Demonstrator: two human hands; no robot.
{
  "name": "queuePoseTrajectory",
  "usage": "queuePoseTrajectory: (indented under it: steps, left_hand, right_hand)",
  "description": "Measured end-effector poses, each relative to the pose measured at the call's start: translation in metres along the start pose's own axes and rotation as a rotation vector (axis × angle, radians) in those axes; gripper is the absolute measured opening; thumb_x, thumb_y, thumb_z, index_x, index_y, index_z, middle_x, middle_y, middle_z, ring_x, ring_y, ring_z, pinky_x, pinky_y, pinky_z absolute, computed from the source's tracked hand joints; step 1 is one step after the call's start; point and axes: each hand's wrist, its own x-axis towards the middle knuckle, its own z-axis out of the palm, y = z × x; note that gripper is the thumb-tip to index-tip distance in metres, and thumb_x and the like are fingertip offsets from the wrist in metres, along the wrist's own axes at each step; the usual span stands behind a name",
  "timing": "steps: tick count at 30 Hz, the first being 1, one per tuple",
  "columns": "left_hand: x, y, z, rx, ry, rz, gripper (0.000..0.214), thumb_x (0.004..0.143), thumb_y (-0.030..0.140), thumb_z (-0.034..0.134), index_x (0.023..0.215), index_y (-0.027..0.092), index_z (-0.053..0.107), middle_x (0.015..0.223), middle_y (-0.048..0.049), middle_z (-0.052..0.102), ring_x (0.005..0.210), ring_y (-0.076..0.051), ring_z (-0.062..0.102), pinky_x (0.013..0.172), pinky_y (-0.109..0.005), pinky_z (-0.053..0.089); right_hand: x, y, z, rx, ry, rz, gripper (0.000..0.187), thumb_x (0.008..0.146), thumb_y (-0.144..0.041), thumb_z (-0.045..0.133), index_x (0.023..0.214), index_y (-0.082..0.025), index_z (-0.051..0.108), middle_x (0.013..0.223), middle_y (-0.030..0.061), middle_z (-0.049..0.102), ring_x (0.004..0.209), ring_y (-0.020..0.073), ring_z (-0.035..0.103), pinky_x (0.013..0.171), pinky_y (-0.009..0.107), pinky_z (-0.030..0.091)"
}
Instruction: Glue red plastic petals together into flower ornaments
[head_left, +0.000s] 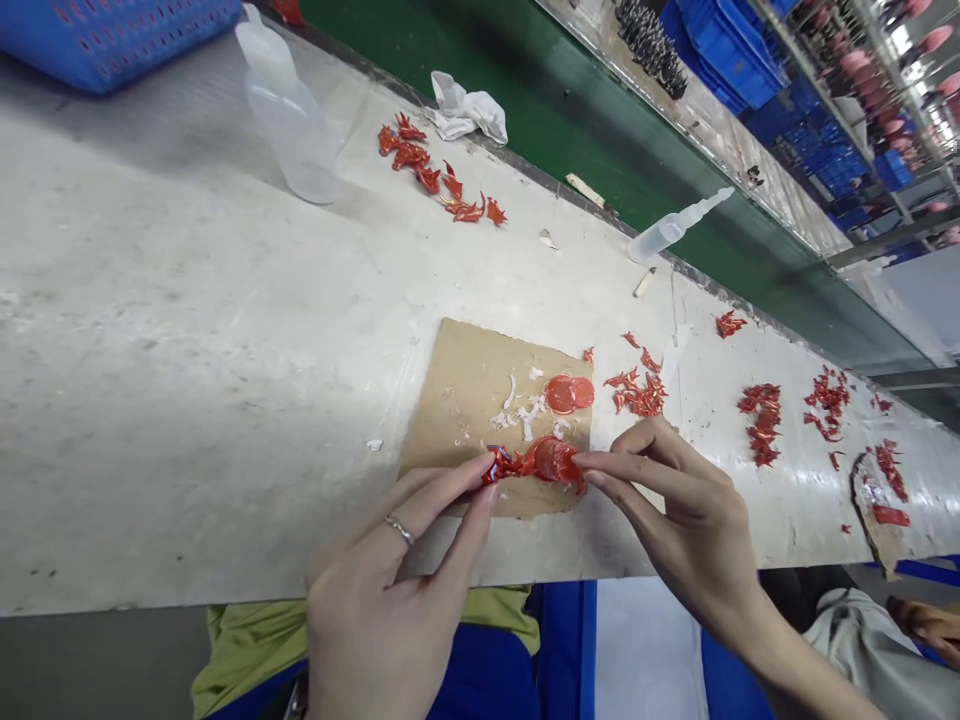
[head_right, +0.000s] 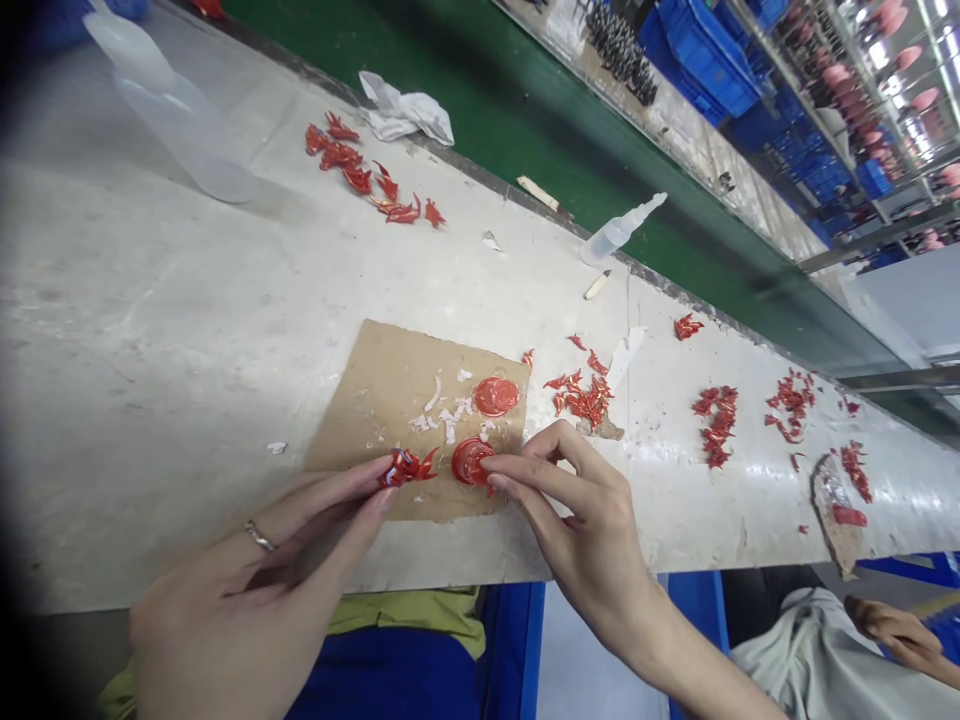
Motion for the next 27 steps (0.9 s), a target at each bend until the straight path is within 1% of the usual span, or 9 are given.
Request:
queuePoseTrajectory:
  steps: [4,8,13,16,18,21,23,25,27]
  left_hand:
    - [0.0,0.0,0.0,0.062,-0.012,0.076,0.019,0.096,0.028,0.074,0.11,0.04,0.08,0.108,0.012,0.084,0.09,-0.012,0.082,0.092,-0.023,0.067]
    - [0.0,0.001,-0.003,0.084,-0.032,0.074,0.015,0.097,0.027,0.074,0.108,0.036,0.079,0.106,0.0096,0.084,0.09,-0.013,0.082,0.092,-0.024,0.067]
    - [-0.001,0.0,-0.005,0.053,-0.051,0.041,0.019,0.097,0.027,0.074,0.111,0.039,0.078,0.11,0.011,0.083,0.092,-0.013,0.081,0.095,-0.026,0.066]
    - [-0.002,-0.001,-0.005,0.048,-0.044,0.035,0.021,0.097,0.027,0.073,0.113,0.041,0.078,0.113,0.0125,0.083,0.095,-0.013,0.081,0.096,-0.024,0.065]
    - [-0.002,0.0,-0.004,0.027,-0.035,0.009,0.021,0.097,0.027,0.074,0.112,0.041,0.079,0.112,0.0136,0.083,0.094,-0.012,0.081,0.097,-0.022,0.065]
    - [-0.001,0.002,-0.004,-0.002,-0.023,-0.037,0.021,0.094,0.026,0.077,0.107,0.042,0.08,0.109,0.0158,0.083,0.092,-0.009,0.081,0.096,-0.017,0.064]
    - [0.001,0.004,-0.003,-0.012,-0.012,-0.055,0.021,0.093,0.025,0.078,0.105,0.043,0.081,0.107,0.0169,0.084,0.093,-0.007,0.081,0.095,-0.014,0.063]
    - [0.002,0.008,-0.003,-0.036,-0.004,-0.076,0.019,0.091,0.026,0.079,0.102,0.042,0.082,0.103,0.0169,0.085,0.089,-0.008,0.082,0.092,-0.014,0.064]
    - [0.003,0.012,-0.003,-0.079,-0.005,-0.121,0.016,0.089,0.027,0.081,0.098,0.04,0.082,0.096,0.0163,0.085,0.082,-0.008,0.083,0.086,-0.011,0.064]
  right_hand:
    - [0.002,-0.002,0.001,-0.021,-0.008,-0.019,0.024,0.097,-0.007,0.072,0.109,-0.024,0.085,0.085,-0.0002,0.063,0.077,0.012,0.062,0.065,0.023,0.055]
    - [0.002,-0.003,0.002,-0.036,-0.018,-0.044,0.025,0.097,-0.006,0.071,0.109,-0.025,0.084,0.086,0.0005,0.062,0.078,0.013,0.062,0.066,0.024,0.056]
    - [-0.001,-0.003,0.001,-0.048,-0.027,-0.056,0.028,0.098,-0.006,0.07,0.112,-0.026,0.084,0.086,0.0012,0.061,0.078,0.0138,0.061,0.065,0.026,0.055]
    - [-0.002,-0.003,0.0,-0.042,-0.026,-0.045,0.031,0.097,-0.006,0.07,0.115,-0.027,0.084,0.087,0.0014,0.061,0.078,0.0139,0.062,0.066,0.026,0.054]
    - [-0.001,-0.002,-0.002,-0.031,-0.012,-0.023,0.034,0.097,-0.006,0.071,0.115,-0.03,0.084,0.087,0.0012,0.062,0.078,0.0139,0.062,0.066,0.026,0.053]
    - [0.0,0.001,-0.009,0.059,0.007,0.089,0.031,0.096,-0.012,0.074,0.112,-0.036,0.086,0.084,0.0005,0.065,0.077,0.0143,0.062,0.066,0.027,0.051]
    - [0.0,0.005,-0.016,0.195,0.002,0.226,0.02,0.097,-0.023,0.076,0.107,-0.038,0.087,0.081,0.0003,0.067,0.075,0.015,0.063,0.065,0.028,0.05]
    - [-0.001,0.01,-0.022,0.367,0.004,0.367,0.01,0.095,-0.037,0.08,0.1,-0.038,0.088,0.077,0.0004,0.067,0.073,0.0151,0.061,0.063,0.028,0.049]
    - [-0.003,0.013,-0.026,0.516,0.015,0.461,0.013,0.09,-0.047,0.083,0.092,-0.036,0.088,0.074,0.0005,0.065,0.07,0.0144,0.058,0.061,0.026,0.048]
